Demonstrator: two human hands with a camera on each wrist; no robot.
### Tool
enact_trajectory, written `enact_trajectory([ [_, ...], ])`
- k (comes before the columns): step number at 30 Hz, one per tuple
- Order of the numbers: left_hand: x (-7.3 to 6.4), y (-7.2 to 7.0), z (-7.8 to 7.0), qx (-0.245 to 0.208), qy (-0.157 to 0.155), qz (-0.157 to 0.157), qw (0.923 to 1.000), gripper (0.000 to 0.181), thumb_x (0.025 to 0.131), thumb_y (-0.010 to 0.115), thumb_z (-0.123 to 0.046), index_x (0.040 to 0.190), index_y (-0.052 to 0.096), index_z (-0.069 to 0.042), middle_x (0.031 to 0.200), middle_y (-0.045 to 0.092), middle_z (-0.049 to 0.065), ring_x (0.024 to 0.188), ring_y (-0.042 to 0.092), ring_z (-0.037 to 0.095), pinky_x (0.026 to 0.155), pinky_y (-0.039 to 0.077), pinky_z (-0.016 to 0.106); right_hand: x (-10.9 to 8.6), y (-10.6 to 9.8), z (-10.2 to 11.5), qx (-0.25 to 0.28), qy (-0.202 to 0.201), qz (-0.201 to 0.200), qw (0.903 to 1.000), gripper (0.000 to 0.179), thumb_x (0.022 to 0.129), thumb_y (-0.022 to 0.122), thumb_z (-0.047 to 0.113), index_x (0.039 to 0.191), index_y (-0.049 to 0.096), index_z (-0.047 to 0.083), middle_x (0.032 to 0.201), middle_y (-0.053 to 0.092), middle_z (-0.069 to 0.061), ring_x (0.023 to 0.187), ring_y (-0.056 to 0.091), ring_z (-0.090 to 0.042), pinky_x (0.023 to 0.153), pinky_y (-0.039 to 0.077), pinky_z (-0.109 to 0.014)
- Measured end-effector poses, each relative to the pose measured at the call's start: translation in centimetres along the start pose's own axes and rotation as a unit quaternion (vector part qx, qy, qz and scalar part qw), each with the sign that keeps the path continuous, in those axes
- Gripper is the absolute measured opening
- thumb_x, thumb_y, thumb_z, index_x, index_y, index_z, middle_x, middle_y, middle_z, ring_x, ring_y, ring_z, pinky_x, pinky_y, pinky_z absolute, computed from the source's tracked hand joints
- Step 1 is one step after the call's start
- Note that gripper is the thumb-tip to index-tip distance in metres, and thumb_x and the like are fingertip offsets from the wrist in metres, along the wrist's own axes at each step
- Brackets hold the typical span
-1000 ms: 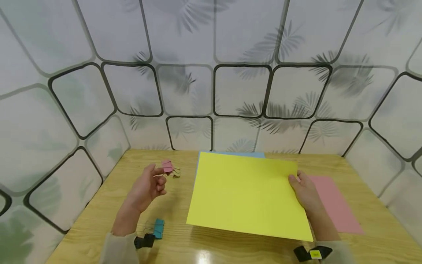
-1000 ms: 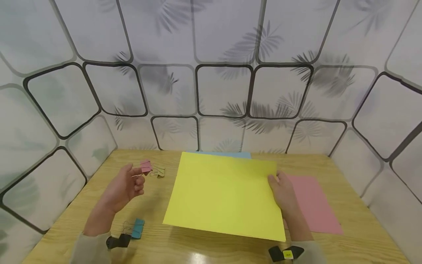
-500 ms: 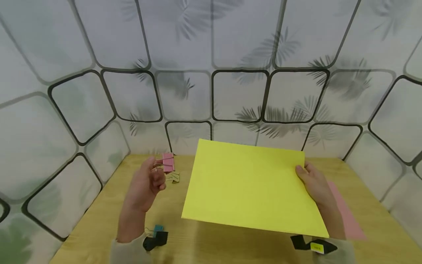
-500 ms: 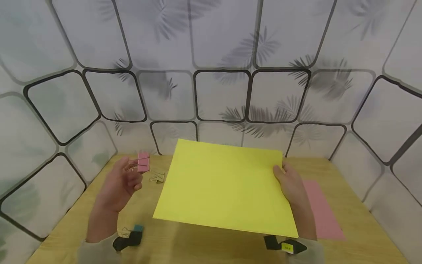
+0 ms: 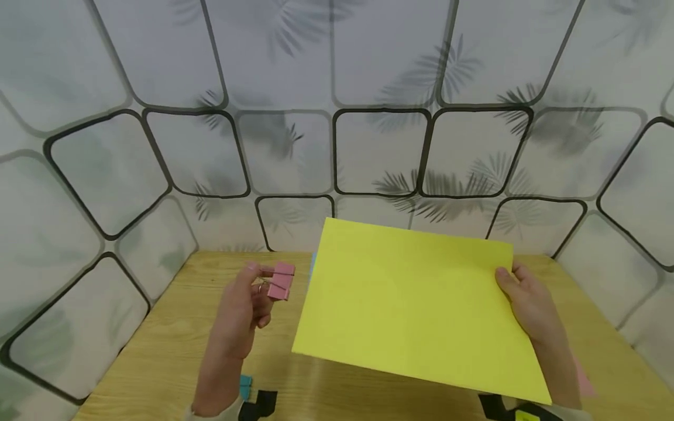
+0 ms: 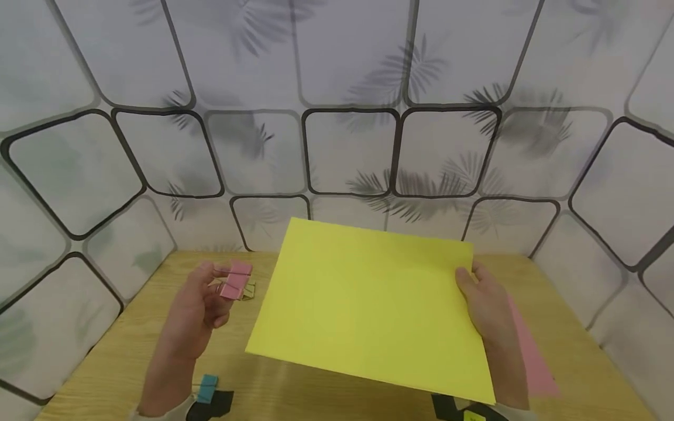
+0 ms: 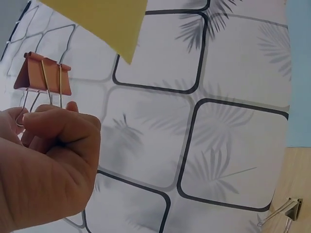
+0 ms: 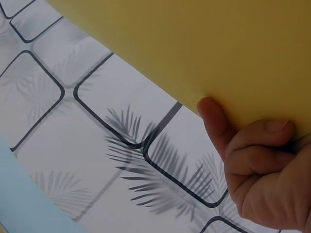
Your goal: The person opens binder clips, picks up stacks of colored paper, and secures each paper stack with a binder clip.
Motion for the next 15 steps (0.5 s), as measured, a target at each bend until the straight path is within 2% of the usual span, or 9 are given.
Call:
enact_trajectory([
  [4,0.3,0.2,0.2,-0.016,-0.010,-0.017,0.9997,0.037,0.105,0.036,-0.035,0.106,0.056,-0.003,0.054,0.027,-0.004,0.050,0.019,0.010,0.048,0.024,0.025,-0.3,-0.9,0.2,-0.001,-0.002,-0.025,0.9997,0.012,0.105,0.048,0.031,0.115,0.050,0.024,0.074,0.063,0.007,0.059,0.063,-0.009,0.053,0.052,-0.025],
  [10,0.8,0.9,0.6,-0.055,-0.037,-0.012,0.9978,0.030,0.101,0.044,-0.032,0.101,0.058,-0.005,0.052,0.030,-0.004,0.048,0.016,0.010,0.046,0.020,0.024,-0.3,-0.4,0.9,0.043,-0.038,0.011,0.9983,0.010,0.107,0.045,0.022,0.113,0.052,0.020,0.075,0.064,0.004,0.058,0.064,-0.010,0.051,0.052,-0.025],
  [15,0.5,1.2,1.1,-0.065,-0.023,-0.009,0.9976,0.024,0.100,0.047,-0.028,0.094,0.062,-0.010,0.053,0.027,-0.006,0.046,0.015,0.007,0.045,0.018,0.022,0.0,0.5,0.6,0.061,-0.031,0.036,0.9970,0.011,0.107,0.044,0.020,0.110,0.055,0.019,0.076,0.065,0.003,0.059,0.065,-0.012,0.051,0.053,-0.026],
])
Point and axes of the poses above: each hand's wrist, its own x-axis towards the middle knuckle, its own y-axis out of the palm, z = x × y, the point moved 8 cm from there along x, towards the middle knuckle
